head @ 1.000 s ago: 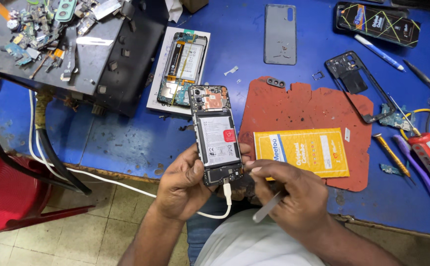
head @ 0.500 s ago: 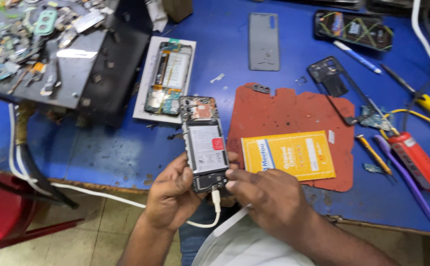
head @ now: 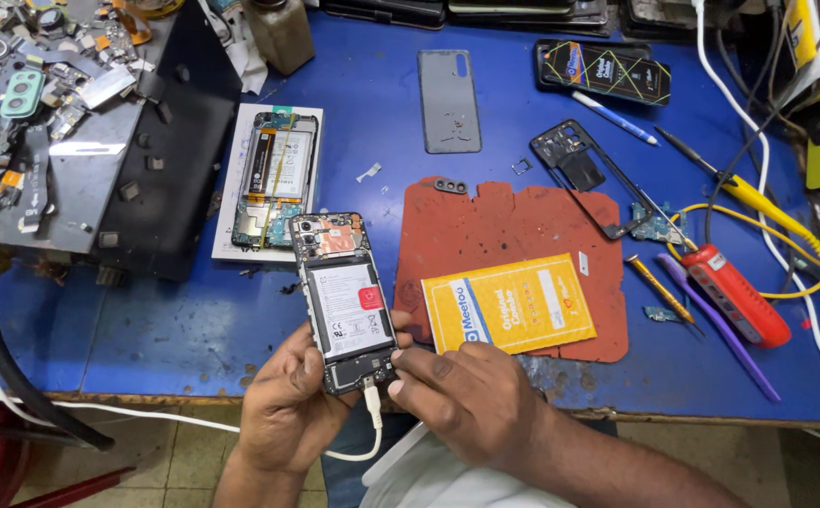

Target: The person pries open a smartphone using a metal pry bar, works on the internal components, and connects a charging cable to test the phone. They handle a replacement screen assembly and its packaging, peeling protective film and positioning the new display on the phone body.

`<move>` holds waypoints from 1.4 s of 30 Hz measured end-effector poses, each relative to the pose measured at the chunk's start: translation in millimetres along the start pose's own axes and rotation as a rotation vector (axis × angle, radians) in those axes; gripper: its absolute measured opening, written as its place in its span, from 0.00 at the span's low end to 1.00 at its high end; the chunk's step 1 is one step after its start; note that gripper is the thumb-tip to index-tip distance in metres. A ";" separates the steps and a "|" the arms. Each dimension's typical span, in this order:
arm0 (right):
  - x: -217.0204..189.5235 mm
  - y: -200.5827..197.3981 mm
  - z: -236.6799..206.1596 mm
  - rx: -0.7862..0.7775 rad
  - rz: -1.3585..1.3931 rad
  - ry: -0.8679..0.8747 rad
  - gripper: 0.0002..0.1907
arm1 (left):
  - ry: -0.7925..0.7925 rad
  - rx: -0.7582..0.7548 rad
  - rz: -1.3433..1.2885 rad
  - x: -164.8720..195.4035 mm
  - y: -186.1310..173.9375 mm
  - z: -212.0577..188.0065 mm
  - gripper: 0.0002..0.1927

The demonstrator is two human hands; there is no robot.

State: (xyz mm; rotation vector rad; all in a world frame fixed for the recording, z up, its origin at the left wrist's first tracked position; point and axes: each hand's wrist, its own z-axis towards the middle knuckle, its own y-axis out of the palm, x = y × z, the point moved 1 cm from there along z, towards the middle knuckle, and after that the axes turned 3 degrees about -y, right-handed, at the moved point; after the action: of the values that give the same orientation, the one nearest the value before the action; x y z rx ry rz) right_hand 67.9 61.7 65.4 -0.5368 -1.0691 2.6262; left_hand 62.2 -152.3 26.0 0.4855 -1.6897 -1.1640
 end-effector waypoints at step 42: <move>13.3 12.7 -5.2 0.189 0.885 0.989 0.13 | 0.110 0.029 0.403 -9.8 9.5 -7.9 0.42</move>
State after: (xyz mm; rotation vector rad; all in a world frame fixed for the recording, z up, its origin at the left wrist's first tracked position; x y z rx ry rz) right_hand 57.0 61.0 49.7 -2.3201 -0.2496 2.3518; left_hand 75.3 -144.4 29.8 0.2071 -1.6174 -0.8059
